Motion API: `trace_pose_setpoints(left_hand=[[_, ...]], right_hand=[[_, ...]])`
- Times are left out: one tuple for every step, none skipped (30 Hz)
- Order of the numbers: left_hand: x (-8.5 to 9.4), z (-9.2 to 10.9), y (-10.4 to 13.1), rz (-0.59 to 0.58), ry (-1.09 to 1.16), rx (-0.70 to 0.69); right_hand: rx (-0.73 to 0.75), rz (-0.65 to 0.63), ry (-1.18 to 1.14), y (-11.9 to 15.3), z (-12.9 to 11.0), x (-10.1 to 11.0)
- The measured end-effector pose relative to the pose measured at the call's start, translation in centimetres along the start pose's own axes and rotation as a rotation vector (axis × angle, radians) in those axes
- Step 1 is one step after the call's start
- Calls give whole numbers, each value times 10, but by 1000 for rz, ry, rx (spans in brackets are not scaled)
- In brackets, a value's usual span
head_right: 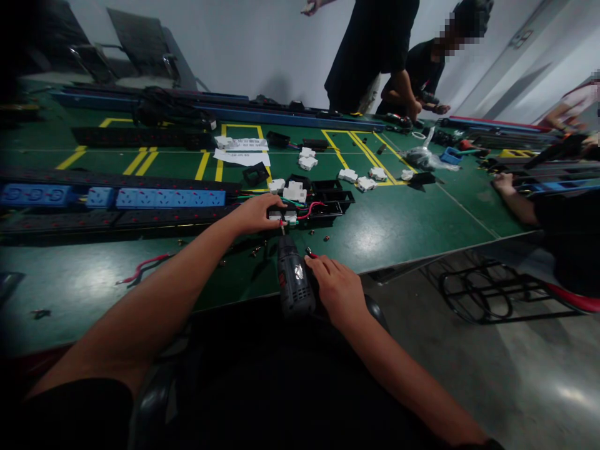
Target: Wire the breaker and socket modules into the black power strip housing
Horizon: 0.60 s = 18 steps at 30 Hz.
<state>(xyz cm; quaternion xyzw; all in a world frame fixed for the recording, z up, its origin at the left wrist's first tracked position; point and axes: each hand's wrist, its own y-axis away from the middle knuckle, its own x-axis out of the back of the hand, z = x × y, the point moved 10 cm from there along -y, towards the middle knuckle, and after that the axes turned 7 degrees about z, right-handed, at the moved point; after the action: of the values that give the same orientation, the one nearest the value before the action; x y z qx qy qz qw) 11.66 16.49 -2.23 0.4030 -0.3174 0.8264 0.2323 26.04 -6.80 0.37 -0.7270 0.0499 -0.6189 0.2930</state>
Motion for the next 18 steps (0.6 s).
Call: trace_pose_setpoints(left_hand=[[0,0,0,-2,1,1],[1,0,0,-1,0,1],[1,0,-1,0,0,1],[2,0,-1,0,2,-1],[2,0,-1,1,5,-3],[3,1,-2,2,9,-6],[3,1,-2,1,14,-7],[3,0,-2,0,16,-9],[2,0,-2,-1,17,-9],[2,0,-2,-1,15,-11],[2,-1,-2,0,11,-13],[2,-1,-2,1,7,-16],[2,-2,-2,2,4,-20],[2,-2,-1,3,3,-24],[2,-2,-1,4,2,-26],[2,-2,-1,4,2,-26],[2,-2,-1,4,2,-23],[2,-2,-1,5,1,-20]], right_hand=[[4,17,-13,0,0,2],[6,35,-24,1,0,5],[7,53,-33,2,0,7],[8,66,-41,3,0,9],[9,75,-47,3,0,10],[8,78,-51,4,1,11],[7,77,-53,5,1,11],[3,73,-53,5,2,11],[-6,67,-50,6,3,10],[-18,58,-49,7,5,10],[-29,51,-49,7,7,9],[-37,48,-51,8,8,8],[-43,48,-54,8,8,8],[-45,50,-59,9,9,7],[-43,55,-64,9,9,7],[-39,62,-69,9,8,7],[-33,69,-72,9,7,7],[-28,74,-76,9,6,6]])
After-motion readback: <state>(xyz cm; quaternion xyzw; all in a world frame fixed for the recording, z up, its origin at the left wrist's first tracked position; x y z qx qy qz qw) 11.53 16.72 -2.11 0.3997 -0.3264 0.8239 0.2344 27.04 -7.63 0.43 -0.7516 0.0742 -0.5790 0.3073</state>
